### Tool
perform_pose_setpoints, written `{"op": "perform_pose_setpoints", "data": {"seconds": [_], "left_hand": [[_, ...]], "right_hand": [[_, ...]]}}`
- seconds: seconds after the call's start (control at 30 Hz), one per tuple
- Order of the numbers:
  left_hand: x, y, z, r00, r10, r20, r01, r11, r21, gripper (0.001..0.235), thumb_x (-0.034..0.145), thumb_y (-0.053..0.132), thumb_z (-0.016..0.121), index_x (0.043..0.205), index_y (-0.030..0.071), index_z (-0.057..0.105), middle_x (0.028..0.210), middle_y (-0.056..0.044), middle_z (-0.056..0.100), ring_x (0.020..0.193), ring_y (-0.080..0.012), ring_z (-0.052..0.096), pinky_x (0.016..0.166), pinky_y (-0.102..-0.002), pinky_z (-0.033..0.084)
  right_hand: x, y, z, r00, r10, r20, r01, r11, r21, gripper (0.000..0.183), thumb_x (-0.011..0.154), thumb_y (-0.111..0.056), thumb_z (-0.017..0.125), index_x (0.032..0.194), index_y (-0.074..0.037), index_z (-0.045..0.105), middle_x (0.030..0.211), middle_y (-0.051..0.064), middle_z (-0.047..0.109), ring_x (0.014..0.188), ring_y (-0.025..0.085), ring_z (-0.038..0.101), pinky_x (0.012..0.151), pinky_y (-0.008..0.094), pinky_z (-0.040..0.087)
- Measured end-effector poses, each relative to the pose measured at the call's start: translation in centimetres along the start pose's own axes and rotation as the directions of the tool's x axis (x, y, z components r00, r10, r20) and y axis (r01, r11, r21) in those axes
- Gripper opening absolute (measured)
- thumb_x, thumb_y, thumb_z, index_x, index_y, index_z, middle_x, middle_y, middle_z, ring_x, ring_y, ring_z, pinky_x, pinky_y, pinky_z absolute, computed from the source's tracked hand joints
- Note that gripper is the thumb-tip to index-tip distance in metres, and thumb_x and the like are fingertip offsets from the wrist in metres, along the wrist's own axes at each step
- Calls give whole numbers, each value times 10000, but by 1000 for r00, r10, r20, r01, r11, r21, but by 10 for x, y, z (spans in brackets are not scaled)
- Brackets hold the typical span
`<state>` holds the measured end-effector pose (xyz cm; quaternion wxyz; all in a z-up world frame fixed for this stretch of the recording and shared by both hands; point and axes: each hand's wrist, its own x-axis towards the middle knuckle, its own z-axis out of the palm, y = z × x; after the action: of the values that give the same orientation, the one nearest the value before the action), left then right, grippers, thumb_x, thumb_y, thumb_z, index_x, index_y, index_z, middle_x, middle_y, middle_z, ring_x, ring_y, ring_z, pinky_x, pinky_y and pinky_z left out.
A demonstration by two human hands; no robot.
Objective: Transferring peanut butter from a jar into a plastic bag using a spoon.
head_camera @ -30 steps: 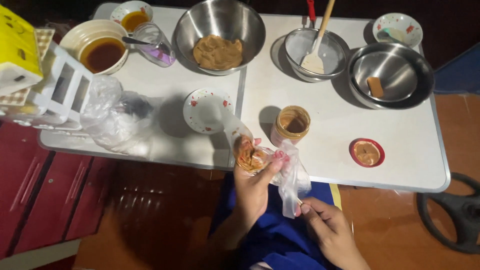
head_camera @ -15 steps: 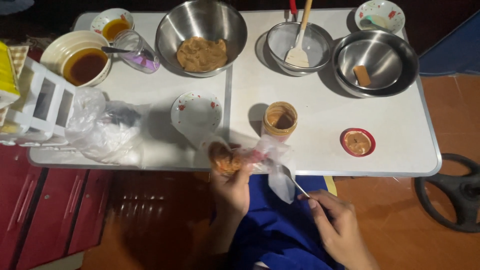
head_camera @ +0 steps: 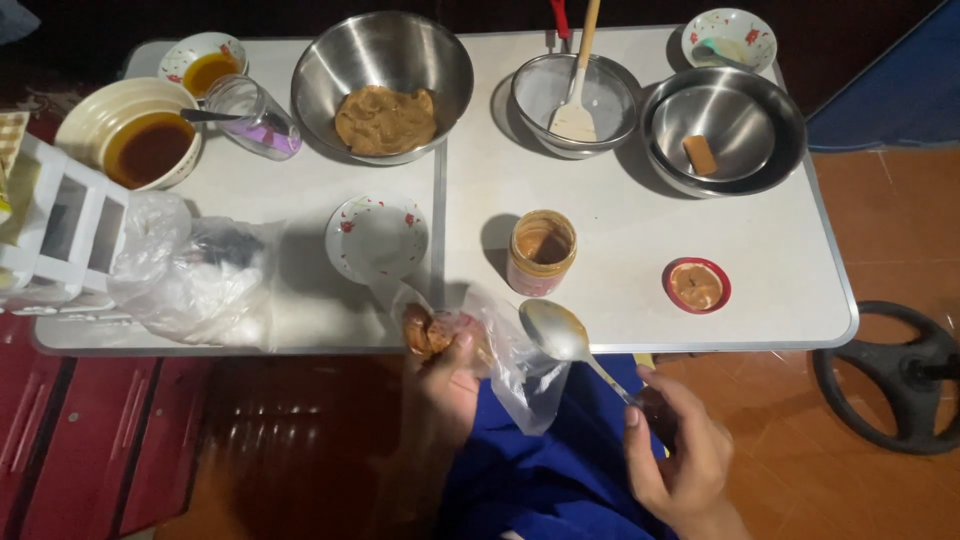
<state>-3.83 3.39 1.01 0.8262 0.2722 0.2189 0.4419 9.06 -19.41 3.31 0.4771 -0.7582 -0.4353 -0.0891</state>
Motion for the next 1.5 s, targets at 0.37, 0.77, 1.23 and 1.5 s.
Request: {"op": "perform_pose_setpoints", "data": {"seconds": [0.37,0.77,1.23,1.5], "left_hand": [[-5,7,-6,984,-154,-85,155,988,3,637,1012,-167,566,1574,111,450,1399,-186,604,1359,-447,730,1218,-629,595],[-5,16,-1,938,-280,-204,327,911,250,749,846,-81,450,1575,-33,620,1189,-422,843,1134,-492,821,953,-578,672],[3,26,29,914,-290,-285,300,954,-10,633,811,-89,538,1398,-197,748,1412,-387,784,1303,-516,751,1102,-570,612],[-12,4,18,968,-111,224,109,994,23,798,868,-174,486,1663,-113,453,1668,-314,591,1584,-407,552,1351,-503,410]], "right_hand": [[1,4,9,996,-74,-54,74,997,-8,347,1036,-89,735,1344,66,696,931,89,755,590,99,647,606,233,562],[-2,23,18,989,-149,-8,146,977,-156,254,1039,-148,771,1257,-18,751,1033,84,813,591,138,685,623,282,534],[-1,8,-12,636,604,480,-764,579,284,337,1042,-219,777,1175,14,981,839,85,854,787,145,669,755,259,450],[3,6,8,708,565,423,-676,715,177,286,1066,-224,751,1168,-89,981,850,-2,819,788,88,679,765,235,504]]}}
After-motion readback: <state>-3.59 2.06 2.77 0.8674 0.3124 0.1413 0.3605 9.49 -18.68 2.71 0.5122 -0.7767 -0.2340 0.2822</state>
